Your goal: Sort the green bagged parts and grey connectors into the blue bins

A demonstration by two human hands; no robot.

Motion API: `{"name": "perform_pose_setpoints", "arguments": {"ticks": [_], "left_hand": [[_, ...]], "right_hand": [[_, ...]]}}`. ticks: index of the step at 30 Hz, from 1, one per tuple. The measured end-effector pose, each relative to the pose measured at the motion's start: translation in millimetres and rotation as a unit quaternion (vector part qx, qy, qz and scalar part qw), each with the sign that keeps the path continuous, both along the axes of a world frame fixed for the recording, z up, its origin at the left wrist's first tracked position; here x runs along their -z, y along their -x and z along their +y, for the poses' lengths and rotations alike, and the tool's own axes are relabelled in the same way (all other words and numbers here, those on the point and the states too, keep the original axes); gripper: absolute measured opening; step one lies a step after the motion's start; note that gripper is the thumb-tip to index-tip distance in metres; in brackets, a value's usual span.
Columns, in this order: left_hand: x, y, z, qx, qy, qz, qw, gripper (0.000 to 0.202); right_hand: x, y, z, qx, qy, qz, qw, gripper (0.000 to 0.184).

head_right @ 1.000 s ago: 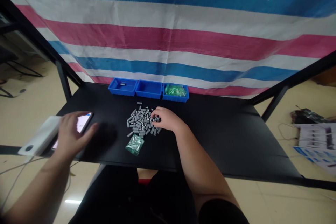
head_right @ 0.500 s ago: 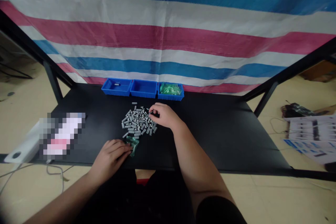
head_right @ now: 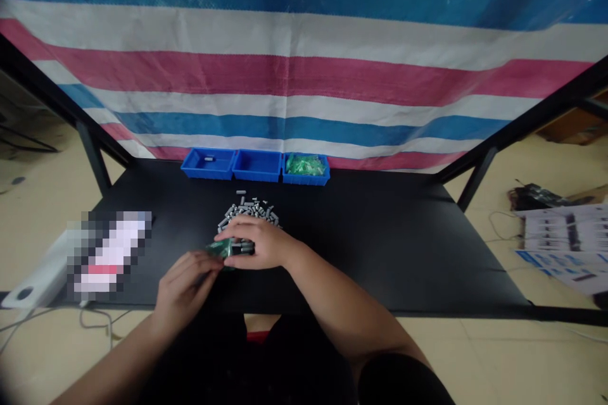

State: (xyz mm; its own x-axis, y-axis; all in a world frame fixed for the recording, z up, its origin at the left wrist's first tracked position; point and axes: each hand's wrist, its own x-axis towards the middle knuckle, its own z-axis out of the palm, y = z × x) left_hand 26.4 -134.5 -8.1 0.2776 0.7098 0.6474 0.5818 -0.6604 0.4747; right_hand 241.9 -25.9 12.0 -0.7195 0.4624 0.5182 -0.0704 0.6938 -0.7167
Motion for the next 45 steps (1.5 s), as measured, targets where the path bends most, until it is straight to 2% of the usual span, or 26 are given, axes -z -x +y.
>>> {"name": "perform_pose_setpoints", "arguments": {"ticks": [3, 5, 7, 10, 13, 15, 17, 21, 24, 28, 32, 35, 37, 42, 45], "left_hand": [[-15.2, -9.8, 22.8, 0.001, -0.013, -0.003, 1.0, 0.025], [-24.6, -15.6, 45.3, 0.001, -0.014, 0.001, 1.0, 0.023], [-30.7, -17.7, 74.8, -0.017, -0.014, 0.011, 1.0, 0.02], [-27.2, -13.2, 126.4, -0.088, 0.022, 0.028, 0.995, 0.011], [-7.7, -5.0, 167.9, -0.123, 0.071, 0.003, 0.99, 0.013], [7.6, -0.6, 181.5, -0.126, 0.086, -0.004, 0.988, 0.014], [19.0, 2.4, 185.3, -0.108, 0.097, 0.008, 0.989, 0.016], [26.7, 5.1, 183.5, -0.087, 0.124, 0.033, 0.988, 0.022], [27.8, 4.5, 185.8, -0.087, 0.145, 0.04, 0.985, 0.023], [30.3, 3.5, 189.6, -0.078, 0.161, 0.058, 0.982, 0.021], [31.6, 3.9, 190.2, -0.065, 0.176, 0.068, 0.98, 0.019], [31.7, 4.2, 190.3, -0.065, 0.181, 0.068, 0.979, 0.018], [31.7, 3.9, 190.4, -0.065, 0.18, 0.068, 0.979, 0.018], [30.9, 2.9, 190.1, -0.06, 0.178, 0.062, 0.98, 0.017], [30.5, 2.8, 190.0, -0.06, 0.18, 0.059, 0.98, 0.016]], "right_hand": [[4.5, 5.1, 0.7, 0.057, 0.024, 0.053, 0.997, 0.012], [10.7, -0.5, 10.6, 0.14, 0.033, 0.077, 0.987, 0.008], [18.2, -15.3, 27.7, 0.249, 0.03, 0.096, 0.963, 0.008], [27.3, -50.5, 59.6, 0.438, -0.033, 0.137, 0.888, 0.012], [30.0, -84.4, 86.9, 0.579, -0.126, 0.132, 0.795, 0.014], [29.9, -97.3, 98.3, 0.633, -0.166, 0.08, 0.751, 0.016], [30.7, -101.4, 104.4, 0.652, -0.179, 0.005, 0.737, 0.018], [35.1, -96.8, 106.6, 0.642, -0.143, -0.108, 0.746, 0.025], [36.2, -96.3, 105.7, 0.661, -0.139, -0.101, 0.73, 0.026], [35.9, -101.1, 106.9, 0.684, -0.172, -0.074, 0.705, 0.029], [37.1, -104.2, 109.0, 0.689, -0.178, -0.104, 0.695, 0.03], [37.4, -106.2, 110.0, 0.693, -0.187, -0.092, 0.69, 0.031], [38.0, -107.2, 110.9, 0.689, -0.189, -0.081, 0.695, 0.031], [41.1, -103.4, 111.9, 0.644, -0.132, -0.137, 0.741, 0.025], [40.0, -99.0, 109.6, 0.647, -0.118, -0.177, 0.732, 0.025]]}}
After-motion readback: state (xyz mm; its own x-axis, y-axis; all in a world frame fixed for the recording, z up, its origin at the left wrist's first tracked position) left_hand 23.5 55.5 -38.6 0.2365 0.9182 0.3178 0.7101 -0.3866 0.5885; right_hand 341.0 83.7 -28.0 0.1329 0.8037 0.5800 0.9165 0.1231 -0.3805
